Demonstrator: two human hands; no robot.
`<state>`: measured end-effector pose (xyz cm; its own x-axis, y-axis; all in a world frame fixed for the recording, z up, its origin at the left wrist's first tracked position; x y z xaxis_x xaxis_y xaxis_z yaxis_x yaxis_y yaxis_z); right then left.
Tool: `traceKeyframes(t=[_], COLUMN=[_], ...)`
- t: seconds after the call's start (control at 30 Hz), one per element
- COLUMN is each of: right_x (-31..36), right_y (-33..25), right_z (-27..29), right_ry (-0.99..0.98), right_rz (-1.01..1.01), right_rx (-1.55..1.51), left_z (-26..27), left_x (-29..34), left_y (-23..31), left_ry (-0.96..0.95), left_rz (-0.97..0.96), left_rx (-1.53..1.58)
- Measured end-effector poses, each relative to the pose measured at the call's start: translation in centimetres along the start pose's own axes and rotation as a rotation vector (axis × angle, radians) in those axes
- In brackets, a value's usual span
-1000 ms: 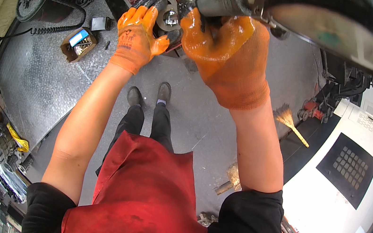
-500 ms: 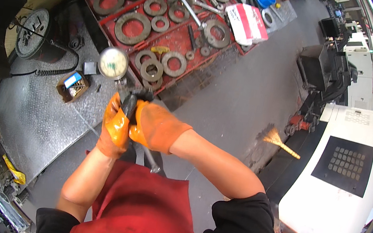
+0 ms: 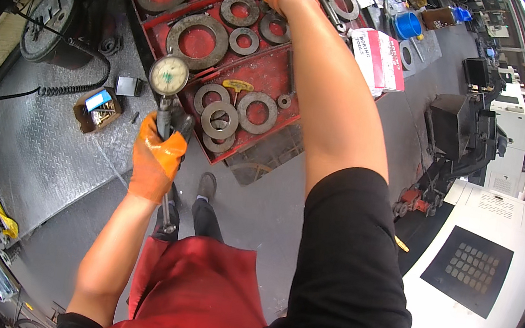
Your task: The person uses measuring gauges to check dimensions of metal rings, then uses a wrench and a grinding tool to work on a metal housing inside a machine.
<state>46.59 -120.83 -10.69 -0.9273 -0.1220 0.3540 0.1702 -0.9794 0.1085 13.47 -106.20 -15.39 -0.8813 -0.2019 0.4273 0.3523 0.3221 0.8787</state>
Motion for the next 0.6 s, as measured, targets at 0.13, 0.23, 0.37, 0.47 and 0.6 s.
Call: traceKeyframes(t=[0.13,0.23,0.37,0.47,0.6], right_x=[1.6,5.9,16.9,25.1,30.6], right_y=[1.8,5.1,8.3,7.8,5.0], right_z=[1.5,3.8,4.1,3.2,-1.2], right_ry=[0.081,0.121,0.267,0.121,0.347], right_rz=[-0.015,-0.067,0.177,0.293,0.400], right_rx=[-0.118,-0.163,-0.741,-1.124,-1.125], left_z=[-1.2,-1.6,-1.5,-1.1,-0.8], left_x=[-1.6,-1.8,-2.7,-2.7,-3.0], left_y=[-0.5,-1.0,-3.4,-3.1,-3.8], left_ry=[0.011,0.022,0.006,-0.022,0.046], left_rz=[-0.117,-0.123,-0.149,-0.152,-0.307], left_rx=[-0.190,-0.262,-0.120,-0.152,-0.324])
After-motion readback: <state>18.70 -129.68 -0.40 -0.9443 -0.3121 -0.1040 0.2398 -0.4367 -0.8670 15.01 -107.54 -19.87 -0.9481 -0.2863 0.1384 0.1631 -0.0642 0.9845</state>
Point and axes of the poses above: each hand's wrist, its own x-axis away from the middle knuckle, its own z-axis out of the back of the hand, y = z × x, the point moved 2 cm from there along -x, towards the middle knuckle, and after that the axes turned 7 degrees about -y, right-handed, at the moved point
